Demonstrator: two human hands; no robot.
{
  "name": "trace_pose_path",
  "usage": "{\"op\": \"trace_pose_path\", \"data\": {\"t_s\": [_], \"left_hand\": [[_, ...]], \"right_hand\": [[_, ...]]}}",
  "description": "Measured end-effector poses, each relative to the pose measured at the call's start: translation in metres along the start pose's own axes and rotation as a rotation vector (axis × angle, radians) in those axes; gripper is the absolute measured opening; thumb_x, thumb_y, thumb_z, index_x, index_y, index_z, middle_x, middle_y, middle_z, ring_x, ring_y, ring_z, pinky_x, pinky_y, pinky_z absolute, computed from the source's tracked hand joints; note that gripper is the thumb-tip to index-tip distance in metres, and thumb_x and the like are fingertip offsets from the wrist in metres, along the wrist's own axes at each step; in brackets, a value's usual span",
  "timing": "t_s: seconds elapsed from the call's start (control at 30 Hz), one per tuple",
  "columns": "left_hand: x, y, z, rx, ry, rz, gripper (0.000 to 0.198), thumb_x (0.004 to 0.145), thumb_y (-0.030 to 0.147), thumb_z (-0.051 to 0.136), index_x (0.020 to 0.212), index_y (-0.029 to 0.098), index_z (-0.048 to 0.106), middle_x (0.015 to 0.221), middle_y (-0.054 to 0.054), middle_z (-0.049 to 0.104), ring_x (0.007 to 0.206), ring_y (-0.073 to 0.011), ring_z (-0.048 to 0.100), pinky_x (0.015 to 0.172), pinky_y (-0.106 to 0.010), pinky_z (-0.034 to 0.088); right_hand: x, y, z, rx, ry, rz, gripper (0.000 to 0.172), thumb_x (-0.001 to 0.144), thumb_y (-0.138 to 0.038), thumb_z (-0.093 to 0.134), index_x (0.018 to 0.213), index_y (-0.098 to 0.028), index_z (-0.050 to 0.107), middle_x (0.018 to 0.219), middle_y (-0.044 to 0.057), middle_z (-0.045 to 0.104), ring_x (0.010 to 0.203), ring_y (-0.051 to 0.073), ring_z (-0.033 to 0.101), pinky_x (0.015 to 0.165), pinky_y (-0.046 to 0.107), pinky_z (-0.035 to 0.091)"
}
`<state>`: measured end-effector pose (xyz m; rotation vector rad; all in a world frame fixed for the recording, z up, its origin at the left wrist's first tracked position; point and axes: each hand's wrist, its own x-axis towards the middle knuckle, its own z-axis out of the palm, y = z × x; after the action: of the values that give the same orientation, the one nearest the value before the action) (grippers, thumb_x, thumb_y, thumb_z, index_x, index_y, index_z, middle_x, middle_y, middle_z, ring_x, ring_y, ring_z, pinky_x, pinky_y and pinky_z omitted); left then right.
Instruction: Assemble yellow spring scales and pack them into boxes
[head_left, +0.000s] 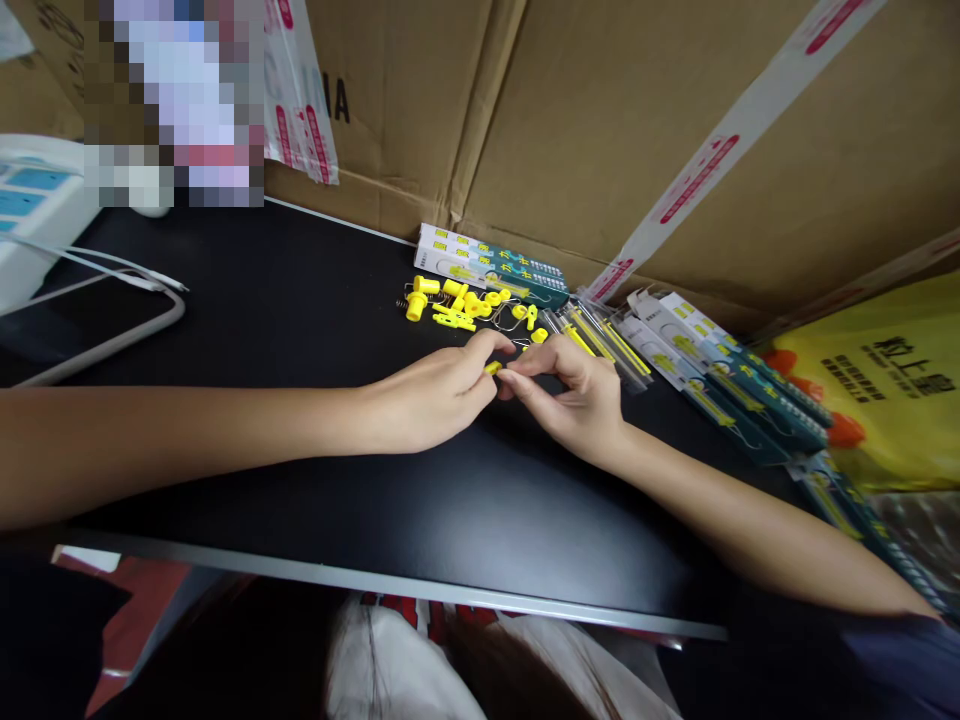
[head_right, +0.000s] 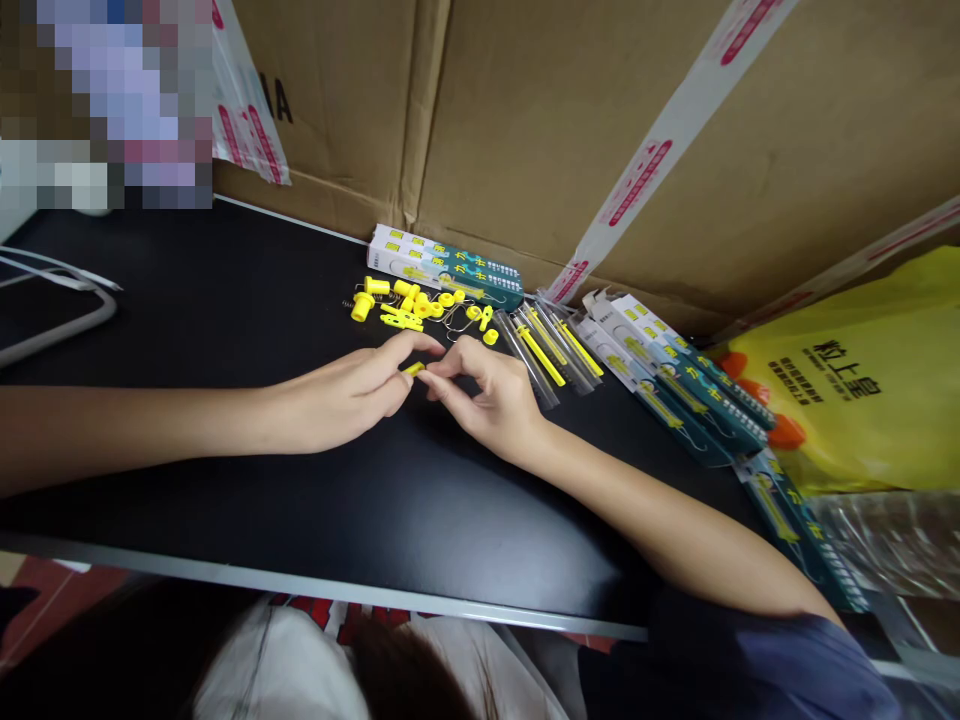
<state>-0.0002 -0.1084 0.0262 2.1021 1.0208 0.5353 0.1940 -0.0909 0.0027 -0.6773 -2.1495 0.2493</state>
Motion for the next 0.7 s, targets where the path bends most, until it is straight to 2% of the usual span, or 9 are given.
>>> {"op": "trace_pose_path", "data": {"t_s": [0.07,0.17,0.33,0.43,0.6,0.7], "left_hand": [[-0.002,0.0,0.001,0.137,0.013,0.039,0.047,0.093,0.022,0.032,0.138,0.013,0.035,0.092,-0.009,0.067,0.081,-0.0204,0.064,0.076,-0.032,0.048],[-0.004,0.001,0.002,0.241,0.002,0.055,0.049,0.093,0.021,0.031,0.141,0.012,0.031,0.089,-0.01,0.068,0.08,-0.0232,0.066,0.074,-0.033,0.048],[-0.004,0.005,-0.001,0.166,-0.017,0.101,0.047,0.094,0.02,0.031,0.14,0.012,0.034,0.096,-0.01,0.069,0.084,-0.0196,0.066,0.079,-0.029,0.048],[-0.003,0.005,-0.001,0.138,-0.018,0.107,0.046,0.094,0.02,0.03,0.139,0.012,0.035,0.101,-0.011,0.068,0.087,-0.0186,0.066,0.081,-0.028,0.047],[-0.003,0.003,0.001,0.286,-0.045,0.057,0.053,0.092,0.019,0.031,0.145,0.011,0.028,0.089,-0.011,0.068,0.079,-0.0228,0.065,0.075,-0.032,0.047],[-0.003,0.004,-0.001,0.241,-0.058,0.062,0.052,0.093,0.019,0.03,0.145,0.011,0.029,0.091,-0.01,0.068,0.08,-0.0213,0.065,0.077,-0.031,0.047]], "right_hand": [[-0.002,0.003,0.001,0.03,0.013,-0.03,0.013,0.085,-0.015,0.066,0.077,-0.02,0.056,0.064,-0.001,0.066,0.058,0.012,0.064,0.058,0.025,0.052],[-0.003,0.007,0.001,0.054,0.025,-0.12,0.014,0.083,-0.011,0.066,0.079,-0.021,0.056,0.066,-0.001,0.066,0.06,0.014,0.065,0.058,0.027,0.053],[0.001,0.01,-0.002,-0.003,0.013,-0.365,0.019,0.081,-0.008,0.065,0.082,-0.024,0.056,0.068,0.001,0.066,0.062,0.016,0.065,0.057,0.029,0.055],[0.001,0.013,-0.004,-0.075,-0.011,-0.38,0.016,0.083,-0.013,0.065,0.081,-0.026,0.054,0.066,0.0,0.065,0.059,0.017,0.064,0.055,0.031,0.054],[-0.003,0.022,-0.003,-0.13,-0.034,-0.363,0.012,0.084,-0.02,0.065,0.079,-0.026,0.056,0.066,0.001,0.065,0.059,0.017,0.062,0.056,0.032,0.054],[-0.002,0.025,-0.003,-0.135,-0.065,-0.378,0.012,0.084,-0.02,0.067,0.078,-0.026,0.059,0.069,0.002,0.066,0.062,0.017,0.063,0.058,0.032,0.055]]}}
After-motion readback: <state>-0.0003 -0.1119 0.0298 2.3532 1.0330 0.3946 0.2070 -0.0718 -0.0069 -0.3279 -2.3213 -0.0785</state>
